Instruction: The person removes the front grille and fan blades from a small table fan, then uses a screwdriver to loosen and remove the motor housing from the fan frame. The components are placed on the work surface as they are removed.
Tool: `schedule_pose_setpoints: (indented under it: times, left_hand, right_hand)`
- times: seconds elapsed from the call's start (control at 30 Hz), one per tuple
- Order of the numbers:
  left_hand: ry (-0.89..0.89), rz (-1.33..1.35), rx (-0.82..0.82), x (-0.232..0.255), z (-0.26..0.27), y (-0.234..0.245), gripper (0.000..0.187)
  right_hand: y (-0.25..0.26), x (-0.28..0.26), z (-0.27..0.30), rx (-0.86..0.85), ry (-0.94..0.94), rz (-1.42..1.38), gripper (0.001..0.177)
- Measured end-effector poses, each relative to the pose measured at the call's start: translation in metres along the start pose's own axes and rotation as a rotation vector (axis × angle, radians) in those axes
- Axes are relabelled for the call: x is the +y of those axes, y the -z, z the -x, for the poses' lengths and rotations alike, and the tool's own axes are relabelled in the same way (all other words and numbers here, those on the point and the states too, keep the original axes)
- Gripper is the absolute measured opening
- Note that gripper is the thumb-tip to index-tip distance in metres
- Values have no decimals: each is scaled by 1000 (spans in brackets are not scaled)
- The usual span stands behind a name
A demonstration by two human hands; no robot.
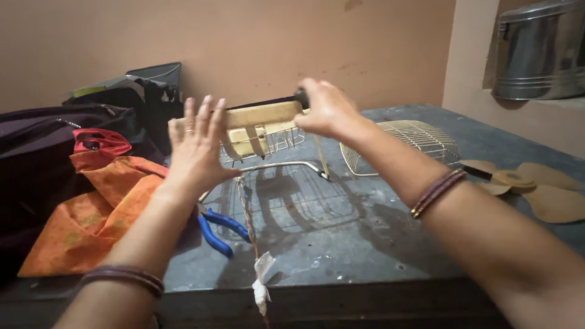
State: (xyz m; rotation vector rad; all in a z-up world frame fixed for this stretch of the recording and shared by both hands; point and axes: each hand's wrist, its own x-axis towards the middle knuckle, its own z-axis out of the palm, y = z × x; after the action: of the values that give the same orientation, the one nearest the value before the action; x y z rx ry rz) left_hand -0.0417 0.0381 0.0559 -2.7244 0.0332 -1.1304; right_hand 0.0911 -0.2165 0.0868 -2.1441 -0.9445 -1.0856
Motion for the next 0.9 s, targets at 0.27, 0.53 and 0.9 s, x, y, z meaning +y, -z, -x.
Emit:
schedule_pose_setpoints:
  times: [0.27,0.53,0.9]
  left_hand:
    - [-270,-260,298,102,-21,-31,104]
    - [-50,-259,368,112,-29,-57,91]
    - [5,-213,341,100,-37,-44,75]
  right_hand:
    - [-49,90,17,-400,-660,-317,16]
    - [-116,105,22,-459,-780,-521,16]
    - [-107,94,24,-439,-770,-465,11]
